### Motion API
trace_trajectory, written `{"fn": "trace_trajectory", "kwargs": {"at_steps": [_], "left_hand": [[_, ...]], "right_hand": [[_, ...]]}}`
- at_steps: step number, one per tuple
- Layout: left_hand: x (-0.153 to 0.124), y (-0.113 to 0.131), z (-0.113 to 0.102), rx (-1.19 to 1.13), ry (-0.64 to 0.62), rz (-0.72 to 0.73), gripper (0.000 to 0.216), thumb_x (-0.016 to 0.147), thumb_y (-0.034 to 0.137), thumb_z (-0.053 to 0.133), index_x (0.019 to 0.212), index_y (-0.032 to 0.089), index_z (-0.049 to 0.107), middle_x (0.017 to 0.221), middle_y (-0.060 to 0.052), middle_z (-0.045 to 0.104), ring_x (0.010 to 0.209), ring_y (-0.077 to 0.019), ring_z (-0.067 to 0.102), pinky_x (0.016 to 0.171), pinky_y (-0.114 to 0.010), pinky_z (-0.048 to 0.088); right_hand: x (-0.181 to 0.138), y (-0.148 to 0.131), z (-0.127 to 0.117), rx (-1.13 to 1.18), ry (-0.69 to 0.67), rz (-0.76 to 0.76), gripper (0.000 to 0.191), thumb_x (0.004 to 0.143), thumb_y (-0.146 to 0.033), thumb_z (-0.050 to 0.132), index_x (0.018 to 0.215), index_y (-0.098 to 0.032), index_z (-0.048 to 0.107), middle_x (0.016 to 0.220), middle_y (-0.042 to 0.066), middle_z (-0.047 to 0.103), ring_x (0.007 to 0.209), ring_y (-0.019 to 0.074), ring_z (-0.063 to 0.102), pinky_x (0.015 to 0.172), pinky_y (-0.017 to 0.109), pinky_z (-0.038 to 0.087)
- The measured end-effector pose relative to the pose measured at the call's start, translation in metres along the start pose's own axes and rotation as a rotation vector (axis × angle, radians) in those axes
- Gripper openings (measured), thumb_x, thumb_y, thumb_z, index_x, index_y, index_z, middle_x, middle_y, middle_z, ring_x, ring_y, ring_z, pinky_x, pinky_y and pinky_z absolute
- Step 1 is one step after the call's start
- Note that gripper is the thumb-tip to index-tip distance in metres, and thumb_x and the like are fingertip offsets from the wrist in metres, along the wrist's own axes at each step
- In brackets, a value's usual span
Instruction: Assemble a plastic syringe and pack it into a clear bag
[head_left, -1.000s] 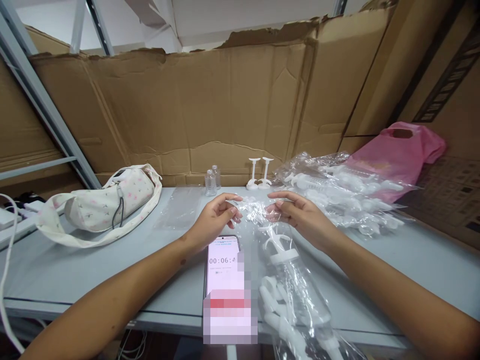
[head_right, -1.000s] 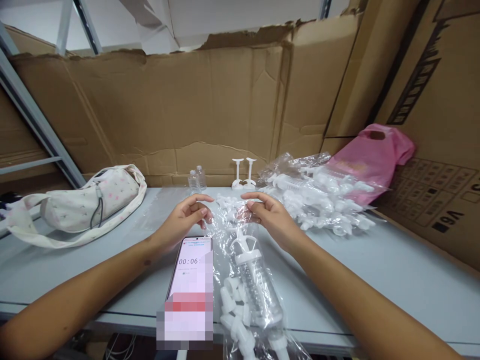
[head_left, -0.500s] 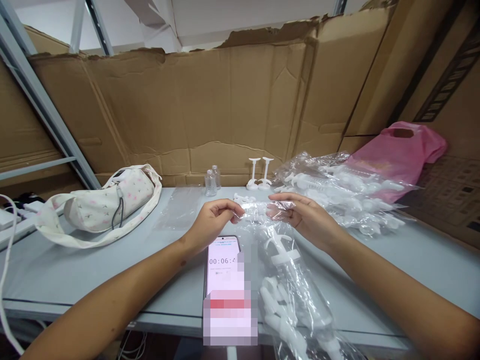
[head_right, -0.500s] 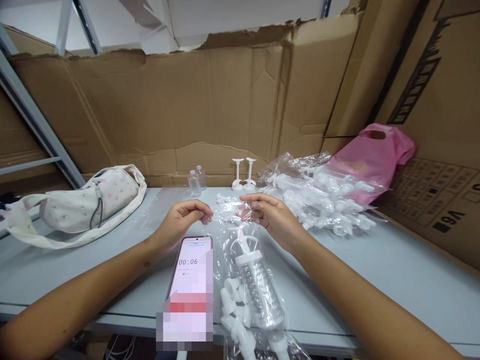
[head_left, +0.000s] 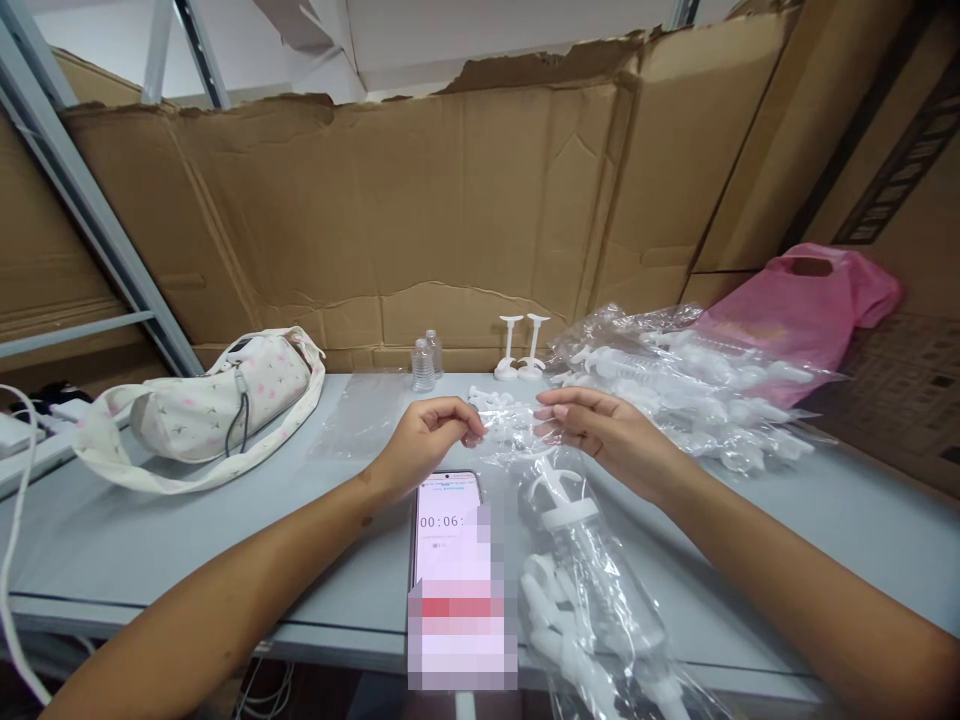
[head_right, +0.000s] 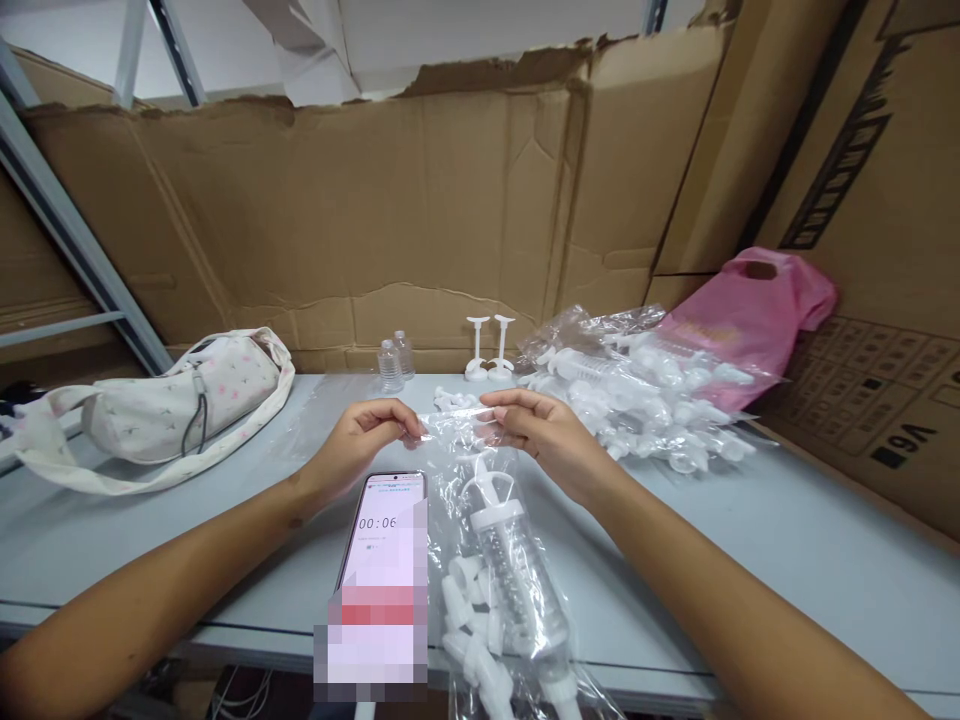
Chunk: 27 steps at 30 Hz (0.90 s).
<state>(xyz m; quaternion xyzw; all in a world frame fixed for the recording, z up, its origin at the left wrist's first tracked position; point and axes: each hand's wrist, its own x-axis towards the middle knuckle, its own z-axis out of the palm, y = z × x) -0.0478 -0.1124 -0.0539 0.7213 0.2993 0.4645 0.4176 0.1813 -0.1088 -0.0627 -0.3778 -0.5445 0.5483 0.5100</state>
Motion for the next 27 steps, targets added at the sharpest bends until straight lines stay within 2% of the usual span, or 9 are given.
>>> {"fn": "trace_trajectory", "kwargs": {"at_steps": [11, 19, 21, 24, 27], "left_hand": [[0.001, 0.003, -0.002, 0.144, 0.014, -0.030, 0.022, 0.071, 0.009, 0.043, 0.068, 0.014, 0.064, 0.067, -0.001, 0.060, 0.062, -0.0102, 0.051, 0.063, -0.024, 0.042], [0.001, -0.011, -0.006, 0.460, -0.079, -0.153, 0.020, 0.073, 0.016, 0.045, 0.078, 0.018, 0.064, 0.080, -0.002, 0.064, 0.071, -0.0136, 0.055, 0.066, -0.026, 0.043], [0.000, -0.010, -0.004, 0.572, -0.074, -0.115, 0.015, 0.076, 0.020, 0.047, 0.077, 0.019, 0.062, 0.083, -0.002, 0.062, 0.073, -0.0146, 0.054, 0.067, -0.028, 0.043], [-0.002, -0.005, -0.002, 0.703, -0.005, -0.021, 0.009, 0.078, 0.026, 0.052, 0.078, 0.020, 0.058, 0.088, -0.002, 0.059, 0.082, -0.0169, 0.053, 0.074, -0.031, 0.042], [-0.003, 0.000, 0.000, 0.676, 0.034, 0.017, 0.017, 0.078, 0.033, 0.055, 0.091, 0.021, 0.055, 0.098, -0.004, 0.059, 0.093, -0.0187, 0.053, 0.080, -0.033, 0.041]], "right_hand": [[0.000, 0.001, 0.002, -0.053, -0.007, -0.025, 0.026, 0.072, -0.035, 0.070, 0.094, -0.021, 0.067, 0.089, 0.004, 0.069, 0.078, 0.0162, 0.065, 0.076, 0.033, 0.050], [0.002, 0.005, 0.001, -0.123, 0.014, -0.044, 0.030, 0.071, -0.039, 0.070, 0.094, -0.021, 0.066, 0.086, 0.003, 0.068, 0.072, 0.0147, 0.062, 0.076, 0.035, 0.050], [0.001, 0.004, 0.002, -0.135, 0.010, -0.048, 0.030, 0.071, -0.039, 0.070, 0.094, -0.021, 0.066, 0.087, 0.004, 0.068, 0.075, 0.0152, 0.062, 0.075, 0.034, 0.050], [0.001, 0.004, 0.004, -0.165, 0.009, -0.055, 0.029, 0.072, -0.039, 0.069, 0.094, -0.021, 0.066, 0.087, 0.004, 0.068, 0.074, 0.0146, 0.062, 0.074, 0.033, 0.050], [-0.001, 0.002, 0.006, -0.192, -0.001, -0.062, 0.029, 0.072, -0.040, 0.068, 0.094, -0.021, 0.066, 0.085, 0.003, 0.067, 0.067, 0.0135, 0.061, 0.073, 0.035, 0.050]]}}
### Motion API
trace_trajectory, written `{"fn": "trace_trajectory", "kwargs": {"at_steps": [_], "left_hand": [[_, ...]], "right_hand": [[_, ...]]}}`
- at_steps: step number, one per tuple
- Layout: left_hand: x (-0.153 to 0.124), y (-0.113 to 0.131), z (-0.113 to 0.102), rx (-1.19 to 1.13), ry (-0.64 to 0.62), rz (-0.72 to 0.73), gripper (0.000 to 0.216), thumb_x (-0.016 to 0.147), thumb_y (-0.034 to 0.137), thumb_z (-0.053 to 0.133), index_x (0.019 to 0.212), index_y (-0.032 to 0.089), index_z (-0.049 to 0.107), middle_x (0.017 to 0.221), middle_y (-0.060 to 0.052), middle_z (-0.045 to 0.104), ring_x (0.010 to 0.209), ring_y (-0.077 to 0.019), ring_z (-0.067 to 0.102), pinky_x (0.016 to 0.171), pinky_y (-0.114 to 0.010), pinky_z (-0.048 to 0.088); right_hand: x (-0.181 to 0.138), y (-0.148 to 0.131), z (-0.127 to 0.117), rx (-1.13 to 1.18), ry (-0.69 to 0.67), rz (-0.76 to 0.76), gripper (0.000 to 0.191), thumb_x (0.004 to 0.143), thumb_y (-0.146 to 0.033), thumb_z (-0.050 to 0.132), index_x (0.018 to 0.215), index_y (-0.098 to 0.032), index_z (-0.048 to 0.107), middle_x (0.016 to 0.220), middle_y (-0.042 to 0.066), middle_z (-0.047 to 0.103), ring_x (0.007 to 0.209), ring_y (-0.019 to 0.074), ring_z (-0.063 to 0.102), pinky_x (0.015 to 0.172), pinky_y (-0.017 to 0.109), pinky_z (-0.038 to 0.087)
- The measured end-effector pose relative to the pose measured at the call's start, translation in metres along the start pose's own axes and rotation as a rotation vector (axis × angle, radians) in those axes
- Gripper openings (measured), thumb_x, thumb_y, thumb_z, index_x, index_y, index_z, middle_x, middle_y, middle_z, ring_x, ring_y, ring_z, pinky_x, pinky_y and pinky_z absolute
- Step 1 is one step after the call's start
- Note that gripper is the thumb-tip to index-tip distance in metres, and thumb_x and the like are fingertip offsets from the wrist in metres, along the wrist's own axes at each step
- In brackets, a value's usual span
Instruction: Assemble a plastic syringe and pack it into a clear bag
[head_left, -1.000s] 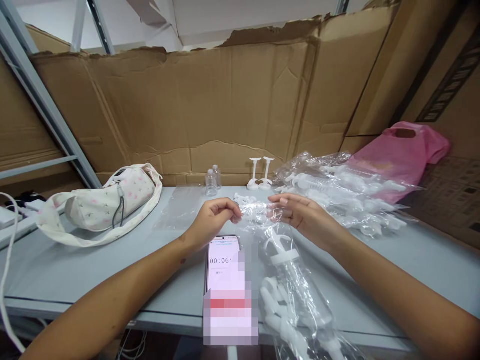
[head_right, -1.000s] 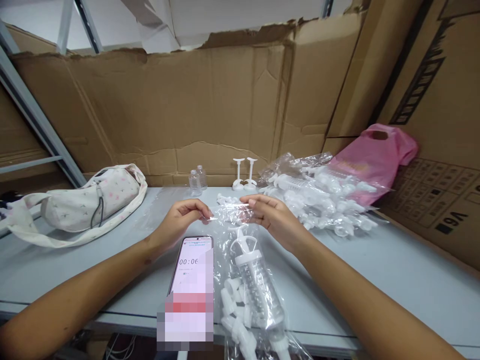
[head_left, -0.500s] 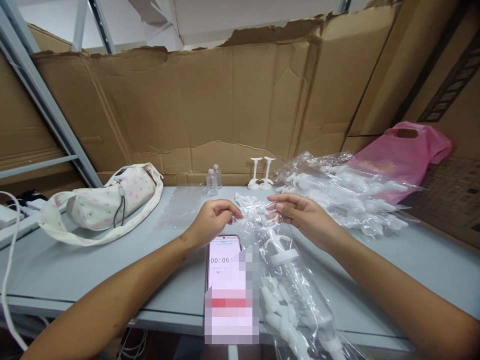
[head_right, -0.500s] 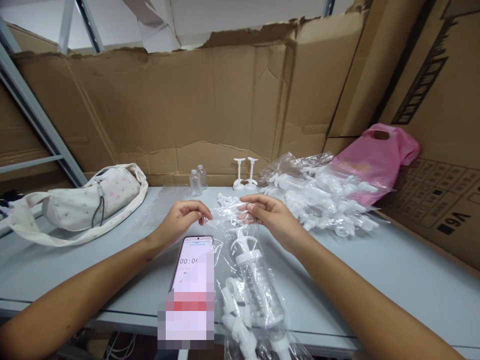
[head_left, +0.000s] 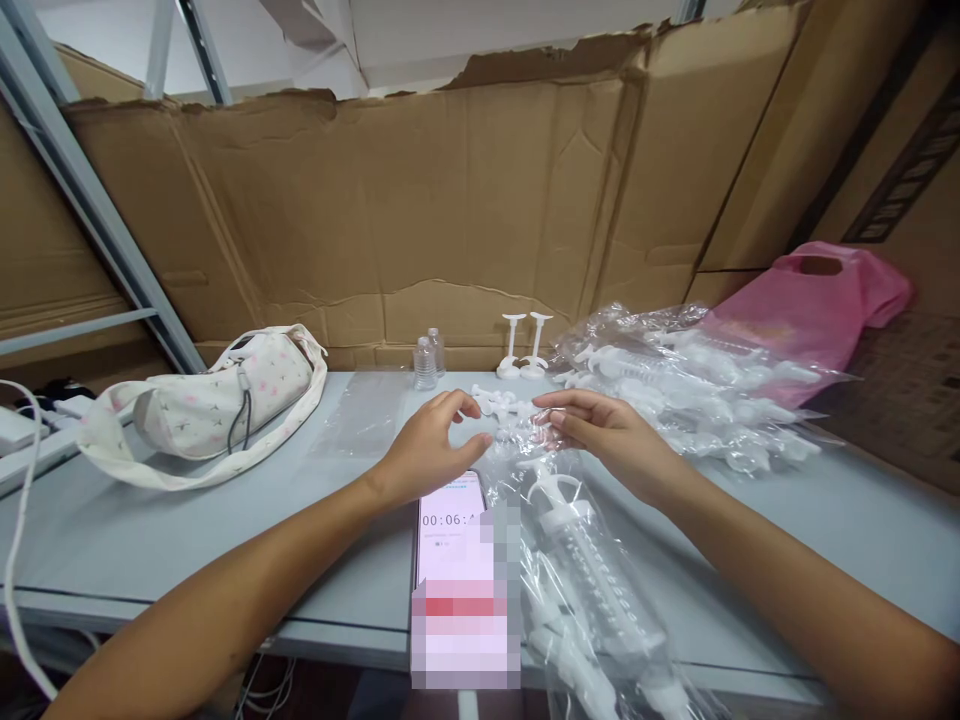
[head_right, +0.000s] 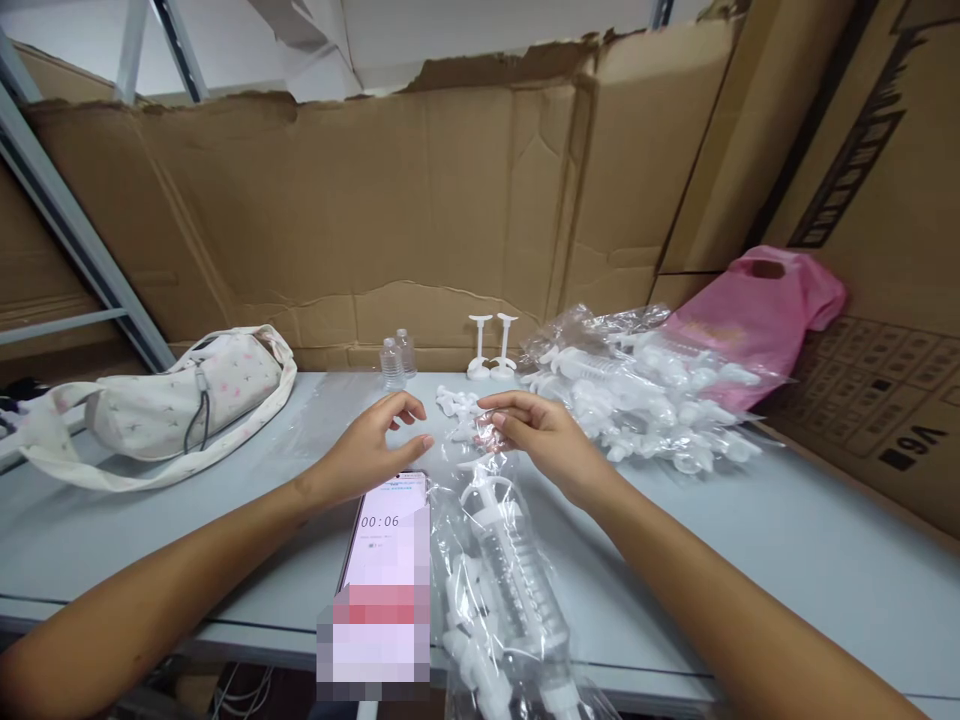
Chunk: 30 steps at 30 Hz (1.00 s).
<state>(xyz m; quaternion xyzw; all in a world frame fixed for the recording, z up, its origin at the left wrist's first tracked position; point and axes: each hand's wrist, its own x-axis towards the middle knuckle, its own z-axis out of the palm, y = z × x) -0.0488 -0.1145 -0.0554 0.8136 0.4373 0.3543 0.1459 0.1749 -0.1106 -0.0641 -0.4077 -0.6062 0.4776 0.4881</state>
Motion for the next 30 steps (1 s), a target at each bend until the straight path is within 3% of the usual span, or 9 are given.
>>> {"fn": "trace_trajectory", "kwargs": {"at_steps": [2, 4, 6, 8, 11, 16, 22, 25, 30], "left_hand": [[0.000, 0.001, -0.001, -0.087, -0.071, -0.027, 0.029, 0.078, 0.036, 0.057, 0.103, 0.022, 0.053, 0.100, -0.004, 0.060, 0.094, -0.0186, 0.054, 0.080, -0.032, 0.042], [-0.001, 0.002, -0.001, -0.175, -0.264, -0.076, 0.034, 0.077, 0.036, 0.058, 0.108, 0.021, 0.053, 0.092, -0.004, 0.062, 0.085, -0.0179, 0.057, 0.074, -0.031, 0.044], [-0.002, 0.003, -0.001, -0.221, -0.463, -0.098, 0.030, 0.076, 0.033, 0.059, 0.102, 0.018, 0.058, 0.081, -0.003, 0.062, 0.075, -0.0165, 0.057, 0.068, -0.029, 0.044], [-0.003, 0.005, 0.000, -0.241, -0.562, -0.078, 0.023, 0.075, 0.030, 0.060, 0.093, 0.017, 0.062, 0.078, -0.002, 0.062, 0.073, -0.0154, 0.057, 0.067, -0.028, 0.043], [-0.005, 0.007, 0.003, -0.311, -0.557, -0.055, 0.019, 0.076, 0.033, 0.058, 0.082, 0.016, 0.063, 0.076, -0.001, 0.061, 0.070, -0.0135, 0.054, 0.065, -0.026, 0.040], [-0.006, 0.009, 0.009, -0.402, -0.495, -0.143, 0.028, 0.079, 0.038, 0.054, 0.063, 0.015, 0.052, 0.059, 0.003, 0.049, 0.054, -0.0086, 0.042, 0.051, -0.022, 0.032], [-0.007, 0.011, 0.010, -0.394, -0.433, -0.162, 0.024, 0.078, 0.034, 0.055, 0.065, 0.015, 0.054, 0.062, 0.002, 0.053, 0.060, -0.0102, 0.047, 0.060, -0.023, 0.038], [-0.008, 0.012, 0.009, -0.370, -0.414, -0.162, 0.022, 0.078, 0.034, 0.055, 0.066, 0.015, 0.055, 0.062, 0.002, 0.054, 0.061, -0.0103, 0.048, 0.061, -0.024, 0.039], [-0.008, 0.013, 0.009, -0.357, -0.398, -0.176, 0.022, 0.079, 0.033, 0.054, 0.067, 0.015, 0.055, 0.063, 0.001, 0.055, 0.061, -0.0104, 0.048, 0.061, -0.024, 0.039]], "right_hand": [[-0.002, -0.001, 0.002, -0.013, -0.035, -0.006, 0.029, 0.073, -0.040, 0.068, 0.095, -0.021, 0.065, 0.083, 0.002, 0.067, 0.066, 0.0138, 0.062, 0.072, 0.035, 0.050], [-0.004, -0.002, 0.005, -0.030, -0.110, -0.014, 0.028, 0.075, -0.040, 0.066, 0.098, -0.022, 0.064, 0.085, 0.003, 0.068, 0.070, 0.0155, 0.064, 0.071, 0.034, 0.050], [-0.008, -0.003, 0.009, -0.050, -0.195, -0.017, 0.027, 0.078, -0.038, 0.064, 0.100, -0.022, 0.063, 0.087, 0.003, 0.068, 0.075, 0.0168, 0.066, 0.070, 0.033, 0.050], [-0.010, -0.003, 0.012, -0.062, -0.261, -0.015, 0.025, 0.079, -0.037, 0.062, 0.099, -0.022, 0.063, 0.087, 0.003, 0.068, 0.075, 0.0164, 0.066, 0.069, 0.032, 0.049], [-0.012, -0.003, 0.017, -0.075, -0.308, -0.024, 0.023, 0.081, -0.036, 0.060, 0.098, -0.022, 0.064, 0.086, 0.003, 0.068, 0.072, 0.0144, 0.064, 0.069, 0.032, 0.050], [-0.014, -0.002, 0.020, -0.081, -0.313, -0.021, 0.023, 0.082, -0.037, 0.058, 0.101, -0.024, 0.062, 0.089, 0.002, 0.068, 0.071, 0.0145, 0.063, 0.070, 0.033, 0.050], [-0.016, -0.005, 0.021, -0.144, -0.242, 0.015, 0.038, 0.081, -0.042, 0.058, 0.115, -0.024, 0.051, 0.089, 0.003, 0.063, 0.064, 0.0132, 0.058, 0.065, 0.032, 0.048], [-0.015, -0.006, 0.020, -0.146, -0.227, 0.058, 0.036, 0.078, -0.045, 0.061, 0.106, -0.022, 0.053, 0.075, -0.002, 0.058, 0.056, 0.0119, 0.055, 0.057, 0.028, 0.045], [-0.015, -0.005, 0.022, -0.204, -0.295, 0.100, 0.026, 0.074, -0.043, 0.065, 0.073, -0.018, 0.056, 0.059, -0.004, 0.053, 0.051, 0.0106, 0.051, 0.052, 0.025, 0.037]]}}
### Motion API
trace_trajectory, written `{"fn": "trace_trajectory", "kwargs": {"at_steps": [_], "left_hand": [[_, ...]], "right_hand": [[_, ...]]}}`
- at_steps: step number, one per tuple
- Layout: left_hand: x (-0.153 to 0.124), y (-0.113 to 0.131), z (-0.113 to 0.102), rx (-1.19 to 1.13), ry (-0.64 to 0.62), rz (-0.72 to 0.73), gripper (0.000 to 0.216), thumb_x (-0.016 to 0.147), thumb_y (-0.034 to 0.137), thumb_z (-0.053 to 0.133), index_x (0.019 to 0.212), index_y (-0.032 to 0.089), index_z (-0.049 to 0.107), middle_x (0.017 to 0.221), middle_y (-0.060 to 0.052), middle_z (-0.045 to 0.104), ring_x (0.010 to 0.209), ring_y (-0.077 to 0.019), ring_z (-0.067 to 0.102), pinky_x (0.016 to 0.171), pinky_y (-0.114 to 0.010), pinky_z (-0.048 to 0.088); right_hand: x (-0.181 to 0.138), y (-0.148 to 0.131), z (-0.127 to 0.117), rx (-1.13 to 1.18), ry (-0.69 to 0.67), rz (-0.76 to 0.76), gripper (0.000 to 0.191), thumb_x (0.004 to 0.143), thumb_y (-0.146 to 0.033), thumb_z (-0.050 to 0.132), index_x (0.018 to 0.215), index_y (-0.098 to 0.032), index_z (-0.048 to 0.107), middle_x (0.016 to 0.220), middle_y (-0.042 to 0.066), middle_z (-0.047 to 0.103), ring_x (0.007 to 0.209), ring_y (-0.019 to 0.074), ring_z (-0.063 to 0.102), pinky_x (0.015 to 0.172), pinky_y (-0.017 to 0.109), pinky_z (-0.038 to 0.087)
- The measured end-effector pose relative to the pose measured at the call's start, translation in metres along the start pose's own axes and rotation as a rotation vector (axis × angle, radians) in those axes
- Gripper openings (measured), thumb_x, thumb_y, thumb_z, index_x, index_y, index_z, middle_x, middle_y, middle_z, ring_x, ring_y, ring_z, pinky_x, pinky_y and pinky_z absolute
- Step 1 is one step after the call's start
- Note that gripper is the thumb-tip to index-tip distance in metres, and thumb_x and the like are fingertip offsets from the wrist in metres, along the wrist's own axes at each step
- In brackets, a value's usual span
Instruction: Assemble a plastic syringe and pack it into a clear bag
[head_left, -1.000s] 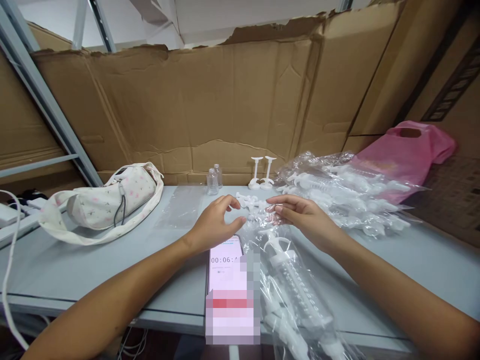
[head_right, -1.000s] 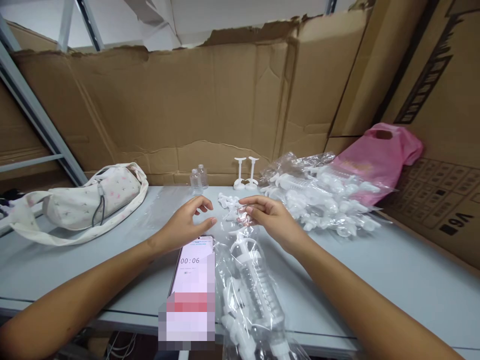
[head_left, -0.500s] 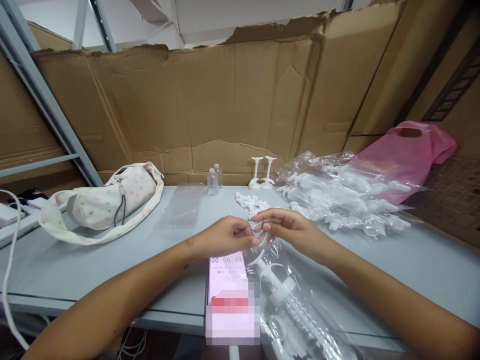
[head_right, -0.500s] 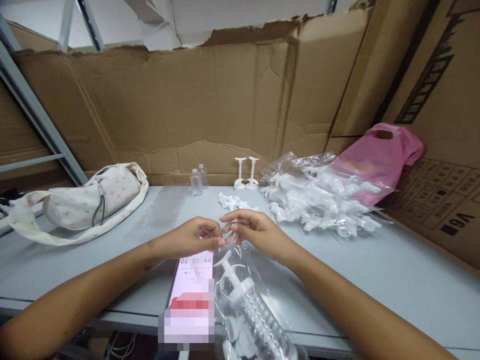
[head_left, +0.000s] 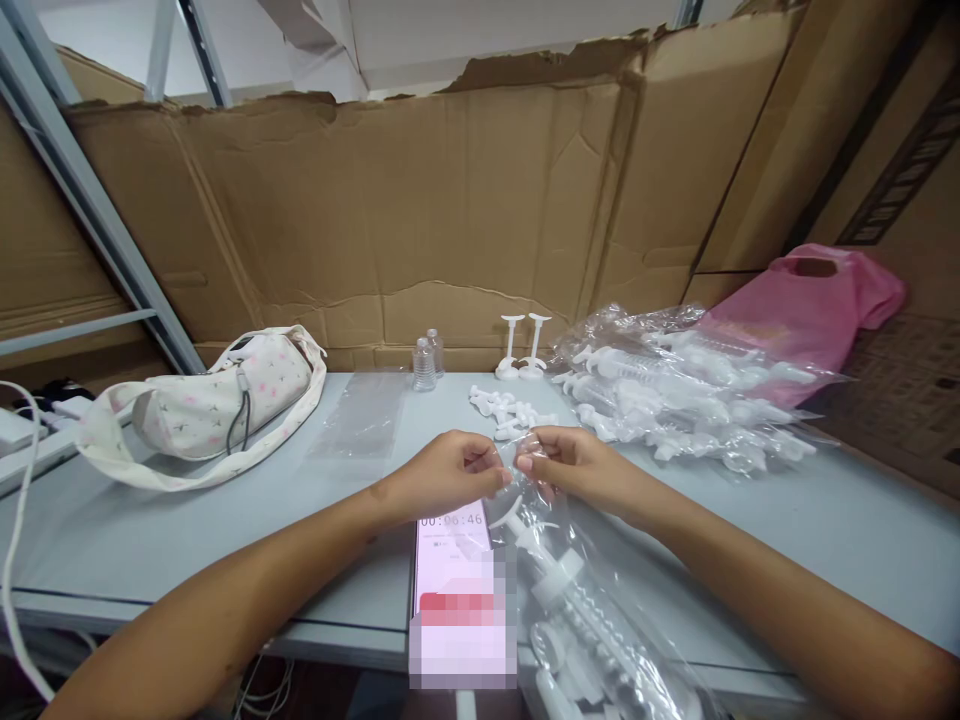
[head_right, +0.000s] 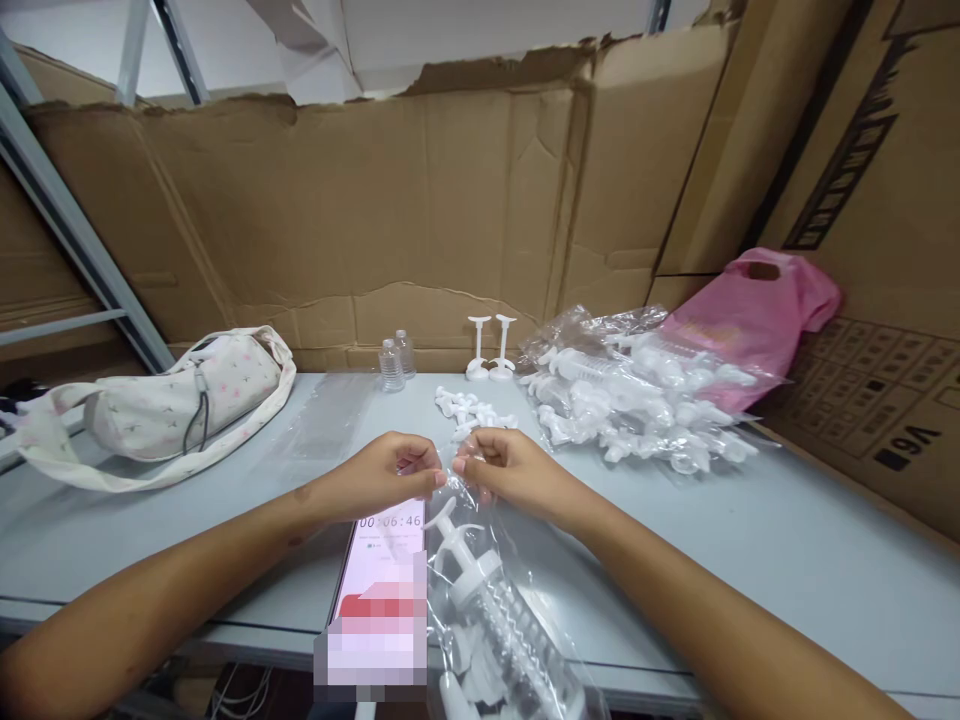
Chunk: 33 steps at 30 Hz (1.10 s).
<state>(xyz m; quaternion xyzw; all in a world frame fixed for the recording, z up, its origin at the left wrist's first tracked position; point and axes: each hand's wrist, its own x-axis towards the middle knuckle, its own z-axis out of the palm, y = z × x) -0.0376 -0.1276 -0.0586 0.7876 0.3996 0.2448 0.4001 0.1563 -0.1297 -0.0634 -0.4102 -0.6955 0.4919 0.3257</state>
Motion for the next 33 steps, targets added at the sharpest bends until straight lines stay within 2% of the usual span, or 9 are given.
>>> {"fn": "trace_trajectory", "kwargs": {"at_steps": [5, 14, 22, 27, 33], "left_hand": [[0.001, 0.001, 0.000, 0.013, -0.031, 0.010, 0.019, 0.078, 0.032, 0.055, 0.072, 0.015, 0.060, 0.068, 0.000, 0.058, 0.065, -0.0114, 0.051, 0.064, -0.024, 0.040], [0.000, 0.002, 0.005, -0.025, 0.021, 0.031, 0.019, 0.077, 0.030, 0.055, 0.067, 0.014, 0.060, 0.063, 0.002, 0.054, 0.061, -0.0101, 0.047, 0.062, -0.023, 0.038], [0.000, 0.004, 0.003, -0.028, 0.033, 0.019, 0.019, 0.076, 0.029, 0.057, 0.065, 0.014, 0.062, 0.062, 0.000, 0.058, 0.061, -0.0106, 0.050, 0.062, -0.023, 0.040], [0.002, 0.001, 0.001, -0.008, 0.036, -0.005, 0.019, 0.076, 0.030, 0.057, 0.072, 0.014, 0.066, 0.067, -0.002, 0.063, 0.065, -0.0121, 0.054, 0.063, -0.024, 0.042], [0.002, 0.001, -0.001, 0.005, 0.049, -0.016, 0.019, 0.077, 0.031, 0.056, 0.073, 0.015, 0.066, 0.066, -0.001, 0.061, 0.062, -0.0112, 0.053, 0.061, -0.024, 0.042]], "right_hand": [[-0.002, -0.001, 0.005, 0.039, 0.022, -0.004, 0.028, 0.070, -0.040, 0.069, 0.063, -0.018, 0.054, 0.055, -0.004, 0.054, 0.050, 0.0103, 0.050, 0.052, 0.025, 0.038], [-0.002, -0.002, 0.005, -0.019, -0.011, -0.043, 0.028, 0.070, -0.042, 0.069, 0.067, -0.018, 0.055, 0.055, -0.004, 0.053, 0.051, 0.0112, 0.052, 0.050, 0.024, 0.037], [-0.002, -0.002, 0.004, -0.021, -0.020, -0.047, 0.028, 0.070, -0.043, 0.067, 0.065, -0.018, 0.055, 0.057, -0.002, 0.054, 0.051, 0.0113, 0.050, 0.051, 0.025, 0.038], [-0.001, -0.001, -0.002, -0.035, -0.004, -0.040, 0.028, 0.072, -0.043, 0.066, 0.064, -0.019, 0.055, 0.058, -0.002, 0.056, 0.050, 0.0110, 0.050, 0.051, 0.025, 0.039], [-0.001, 0.000, -0.007, -0.061, 0.009, -0.058, 0.029, 0.075, -0.045, 0.063, 0.065, -0.019, 0.057, 0.060, -0.001, 0.057, 0.053, 0.0120, 0.051, 0.053, 0.026, 0.040]]}}
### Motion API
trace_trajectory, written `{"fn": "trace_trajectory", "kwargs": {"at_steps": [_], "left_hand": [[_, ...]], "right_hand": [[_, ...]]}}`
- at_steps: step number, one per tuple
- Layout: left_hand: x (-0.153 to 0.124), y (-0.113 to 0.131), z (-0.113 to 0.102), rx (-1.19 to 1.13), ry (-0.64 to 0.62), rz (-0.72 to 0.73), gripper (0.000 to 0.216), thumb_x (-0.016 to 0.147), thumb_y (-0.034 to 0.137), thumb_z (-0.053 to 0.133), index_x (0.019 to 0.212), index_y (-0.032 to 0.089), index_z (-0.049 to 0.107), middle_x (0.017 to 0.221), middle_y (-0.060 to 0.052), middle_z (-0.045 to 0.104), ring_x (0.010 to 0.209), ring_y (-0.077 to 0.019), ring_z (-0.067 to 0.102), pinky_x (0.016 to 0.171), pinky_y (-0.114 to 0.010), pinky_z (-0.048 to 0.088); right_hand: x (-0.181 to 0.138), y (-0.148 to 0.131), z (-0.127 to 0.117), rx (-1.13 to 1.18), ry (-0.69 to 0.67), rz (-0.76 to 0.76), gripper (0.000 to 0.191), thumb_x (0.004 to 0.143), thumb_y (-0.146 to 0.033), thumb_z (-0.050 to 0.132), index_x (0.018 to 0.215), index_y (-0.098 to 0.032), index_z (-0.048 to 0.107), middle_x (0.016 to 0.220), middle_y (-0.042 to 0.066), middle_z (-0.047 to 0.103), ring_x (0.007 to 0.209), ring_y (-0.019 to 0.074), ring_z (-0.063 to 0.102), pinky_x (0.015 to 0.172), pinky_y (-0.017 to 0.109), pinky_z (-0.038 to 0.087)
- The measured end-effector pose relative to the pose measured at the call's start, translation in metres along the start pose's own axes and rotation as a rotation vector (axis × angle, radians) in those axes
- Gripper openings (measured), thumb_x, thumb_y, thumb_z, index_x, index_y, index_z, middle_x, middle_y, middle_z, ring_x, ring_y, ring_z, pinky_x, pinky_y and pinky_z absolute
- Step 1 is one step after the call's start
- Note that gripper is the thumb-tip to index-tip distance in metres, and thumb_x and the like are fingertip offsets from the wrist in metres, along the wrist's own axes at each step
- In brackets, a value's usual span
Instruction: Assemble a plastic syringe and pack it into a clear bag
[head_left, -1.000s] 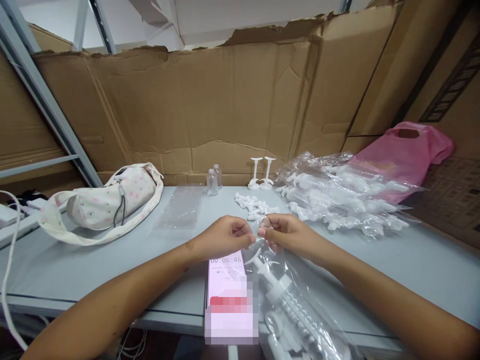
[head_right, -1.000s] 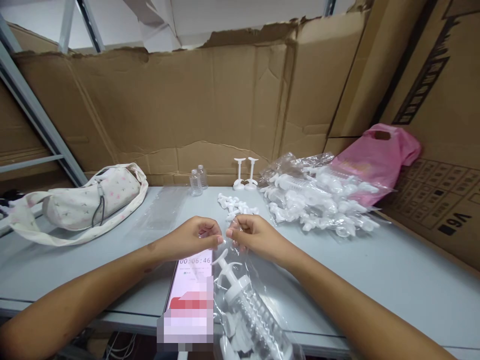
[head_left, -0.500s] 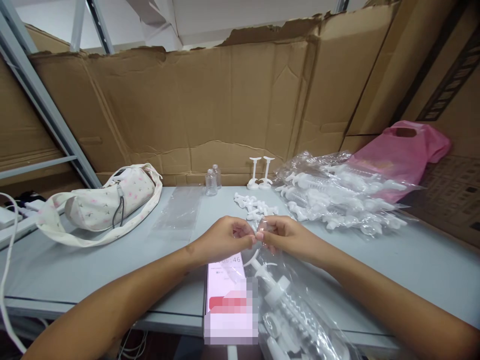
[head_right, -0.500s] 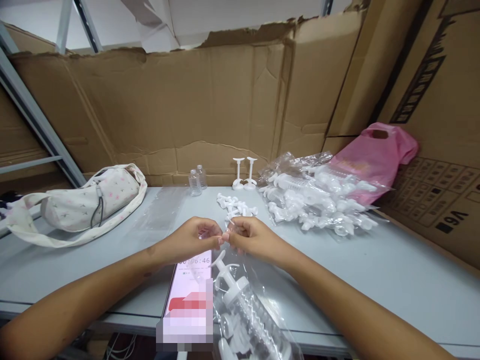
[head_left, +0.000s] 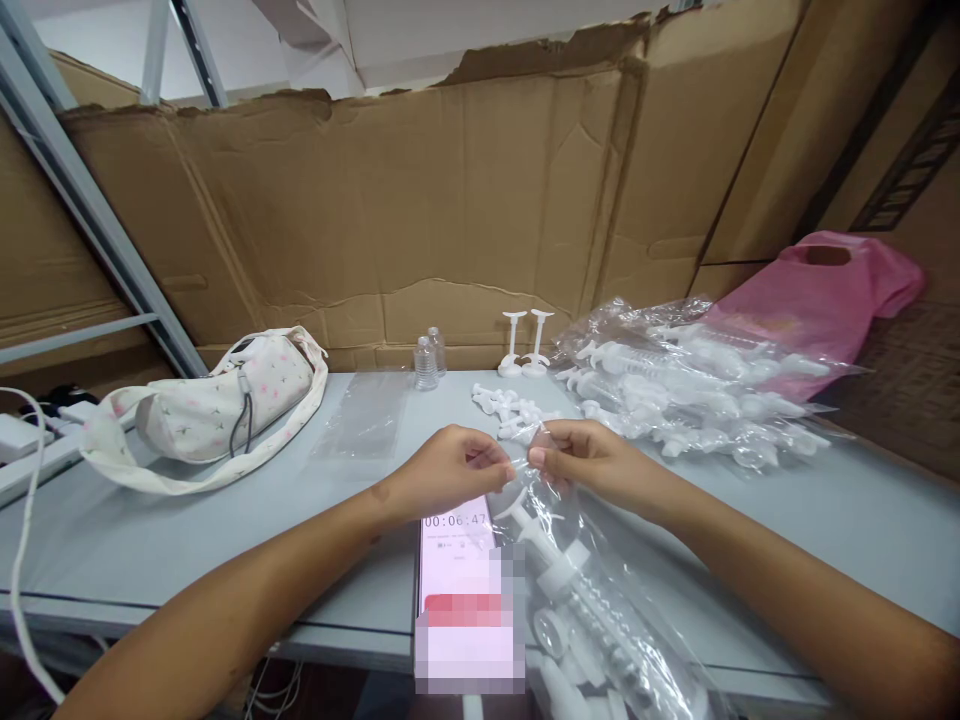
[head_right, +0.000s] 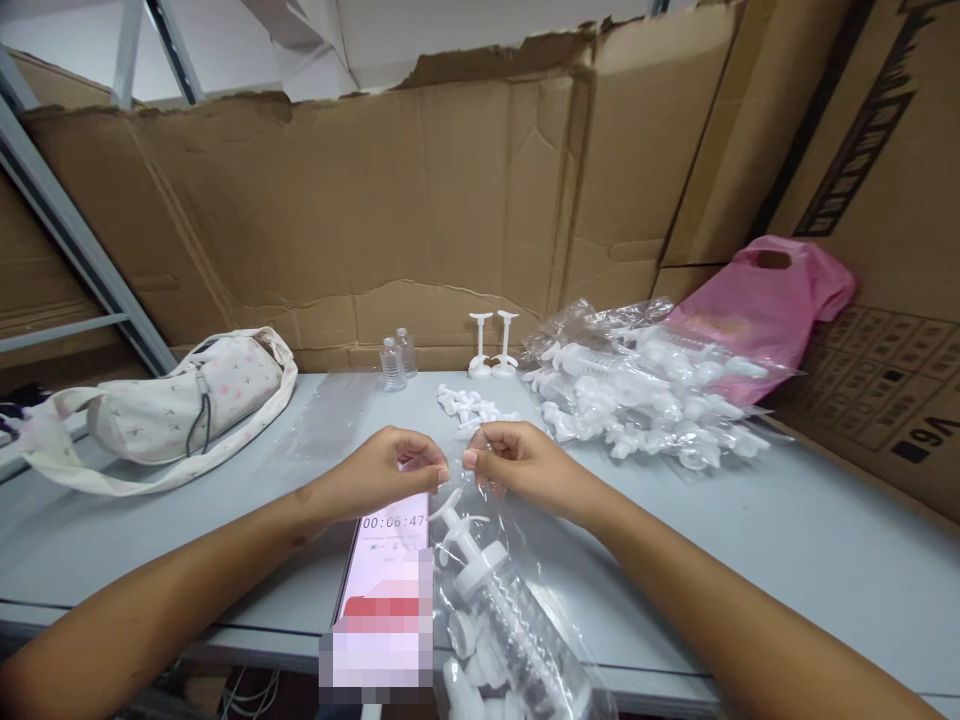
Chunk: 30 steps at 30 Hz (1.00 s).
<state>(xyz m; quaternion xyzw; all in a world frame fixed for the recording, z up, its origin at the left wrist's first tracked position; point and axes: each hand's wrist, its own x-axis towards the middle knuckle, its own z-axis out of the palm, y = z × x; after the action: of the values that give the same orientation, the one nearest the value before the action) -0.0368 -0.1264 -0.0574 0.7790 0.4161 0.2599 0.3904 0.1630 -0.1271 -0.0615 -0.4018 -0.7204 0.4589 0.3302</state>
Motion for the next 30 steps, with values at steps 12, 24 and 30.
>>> {"fn": "trace_trajectory", "kwargs": {"at_steps": [12, 24, 30], "left_hand": [[0.003, -0.001, -0.013, 0.027, -0.012, -0.009, 0.019, 0.076, 0.032, 0.056, 0.068, 0.015, 0.062, 0.060, 0.002, 0.056, 0.057, -0.0093, 0.048, 0.054, -0.022, 0.036], [0.003, 0.002, -0.024, 0.021, 0.026, -0.051, 0.015, 0.073, 0.027, 0.057, 0.067, 0.014, 0.060, 0.064, 0.001, 0.058, 0.059, -0.0096, 0.051, 0.056, -0.022, 0.039], [0.006, 0.000, -0.025, 0.028, 0.036, -0.061, 0.014, 0.074, 0.027, 0.056, 0.067, 0.014, 0.059, 0.063, 0.001, 0.056, 0.058, -0.0088, 0.050, 0.056, -0.022, 0.038]], "right_hand": [[0.002, 0.004, -0.012, 0.003, 0.053, -0.020, 0.026, 0.075, -0.039, 0.065, 0.062, -0.018, 0.057, 0.058, -0.002, 0.056, 0.052, 0.0106, 0.048, 0.052, 0.025, 0.035], [0.004, 0.004, -0.030, -0.062, 0.155, -0.013, 0.034, 0.073, -0.048, 0.064, 0.060, -0.018, 0.056, 0.057, -0.002, 0.055, 0.051, 0.0101, 0.047, 0.051, 0.025, 0.034], [0.005, 0.005, -0.036, -0.076, 0.191, 0.012, 0.036, 0.073, -0.050, 0.063, 0.060, -0.018, 0.056, 0.057, -0.002, 0.055, 0.052, 0.0096, 0.045, 0.052, 0.026, 0.032]]}}
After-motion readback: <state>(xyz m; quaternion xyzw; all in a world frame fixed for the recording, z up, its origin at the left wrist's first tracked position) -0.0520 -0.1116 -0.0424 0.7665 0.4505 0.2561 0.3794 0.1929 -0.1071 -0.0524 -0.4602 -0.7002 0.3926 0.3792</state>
